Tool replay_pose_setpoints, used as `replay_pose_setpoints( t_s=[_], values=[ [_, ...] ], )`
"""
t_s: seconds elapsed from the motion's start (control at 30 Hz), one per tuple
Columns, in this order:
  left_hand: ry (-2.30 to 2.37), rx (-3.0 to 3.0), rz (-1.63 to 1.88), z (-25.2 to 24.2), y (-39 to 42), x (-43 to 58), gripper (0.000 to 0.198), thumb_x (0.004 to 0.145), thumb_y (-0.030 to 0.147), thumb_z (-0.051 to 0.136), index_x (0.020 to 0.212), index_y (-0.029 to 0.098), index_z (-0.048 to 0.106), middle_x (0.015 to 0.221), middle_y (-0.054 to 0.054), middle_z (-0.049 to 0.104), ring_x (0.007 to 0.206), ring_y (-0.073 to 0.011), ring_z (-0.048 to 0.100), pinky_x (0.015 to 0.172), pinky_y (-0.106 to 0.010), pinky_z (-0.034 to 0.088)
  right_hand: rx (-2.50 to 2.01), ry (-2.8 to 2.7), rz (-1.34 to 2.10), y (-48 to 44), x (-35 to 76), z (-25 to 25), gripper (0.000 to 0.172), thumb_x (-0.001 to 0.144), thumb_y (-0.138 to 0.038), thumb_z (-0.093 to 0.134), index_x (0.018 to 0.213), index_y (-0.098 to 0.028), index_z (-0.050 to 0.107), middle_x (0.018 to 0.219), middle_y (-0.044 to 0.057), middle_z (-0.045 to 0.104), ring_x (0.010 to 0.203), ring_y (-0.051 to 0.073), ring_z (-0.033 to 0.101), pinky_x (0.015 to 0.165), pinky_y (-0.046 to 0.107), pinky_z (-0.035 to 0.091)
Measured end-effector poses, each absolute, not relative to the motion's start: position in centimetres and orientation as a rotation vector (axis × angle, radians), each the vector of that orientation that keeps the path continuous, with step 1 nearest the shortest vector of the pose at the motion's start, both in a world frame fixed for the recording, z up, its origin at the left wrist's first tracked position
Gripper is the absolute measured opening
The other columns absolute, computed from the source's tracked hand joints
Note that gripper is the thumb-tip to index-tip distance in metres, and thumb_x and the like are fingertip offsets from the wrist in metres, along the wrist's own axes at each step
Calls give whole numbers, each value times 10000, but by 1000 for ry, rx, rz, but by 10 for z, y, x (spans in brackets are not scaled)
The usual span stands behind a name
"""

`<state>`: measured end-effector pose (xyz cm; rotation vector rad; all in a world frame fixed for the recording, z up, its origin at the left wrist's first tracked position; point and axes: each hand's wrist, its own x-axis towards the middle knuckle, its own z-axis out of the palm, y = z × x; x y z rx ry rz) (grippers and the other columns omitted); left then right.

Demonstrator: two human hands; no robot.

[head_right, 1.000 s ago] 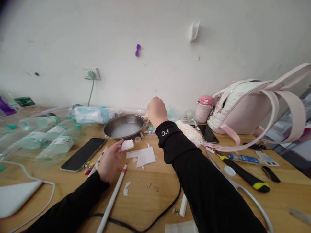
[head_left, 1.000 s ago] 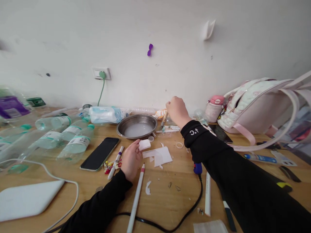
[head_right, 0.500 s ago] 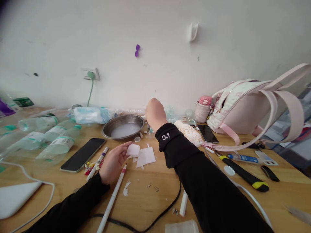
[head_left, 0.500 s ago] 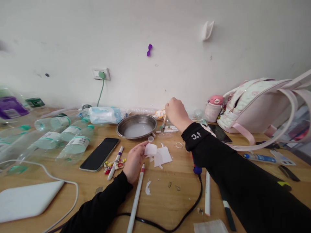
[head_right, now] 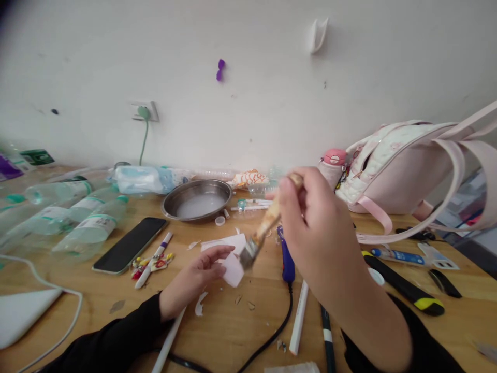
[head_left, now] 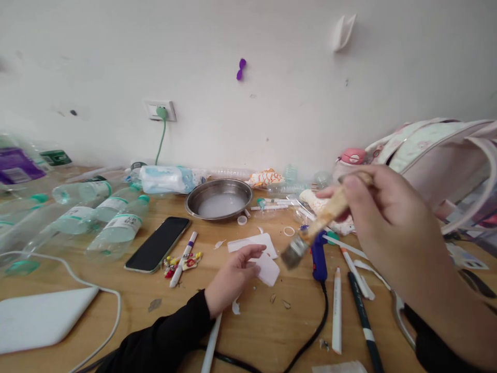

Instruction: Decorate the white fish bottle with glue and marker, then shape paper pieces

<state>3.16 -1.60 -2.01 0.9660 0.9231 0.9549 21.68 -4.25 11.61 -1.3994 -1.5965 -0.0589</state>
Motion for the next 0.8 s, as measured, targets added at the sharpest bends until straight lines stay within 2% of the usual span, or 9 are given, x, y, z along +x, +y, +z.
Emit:
replay_pose_setpoints(
  t_s=[0.13,0.3,0.43,0.8],
  values=[
    [871,984,847,-25,-25,39,458,566,81,655,1011,143,567,735,11,639,666,-133,572,658,-263,405,-1268,-1587,84,-54,223,84,120,911,-295,366,885,-230,463,680,5,642,644,158,607,664,296,476],
    [833,961,702,-26,-30,41,490,598,113,649,1054,147,473,761,-4,654,705,-146,599,699,-282,404,-1139,-1480,286,-57,222,51,89,926,-280,355,969,-243,424,677,-1,616,448,113,502,488,256,453],
    [838,965,670,-24,-31,41,438,639,130,635,1051,152,486,783,0,657,706,-127,587,688,-259,386,-1114,-1489,392,-61,226,34,100,930,-275,360,998,-244,426,683,-1,606,430,100,469,413,229,415],
    [801,957,604,-29,-35,41,408,683,168,653,1058,140,497,802,-28,666,745,-145,593,716,-279,395,-1108,-1551,394,-56,223,25,116,927,-224,345,1023,-243,406,723,2,603,464,100,479,426,232,400]
  ],
)
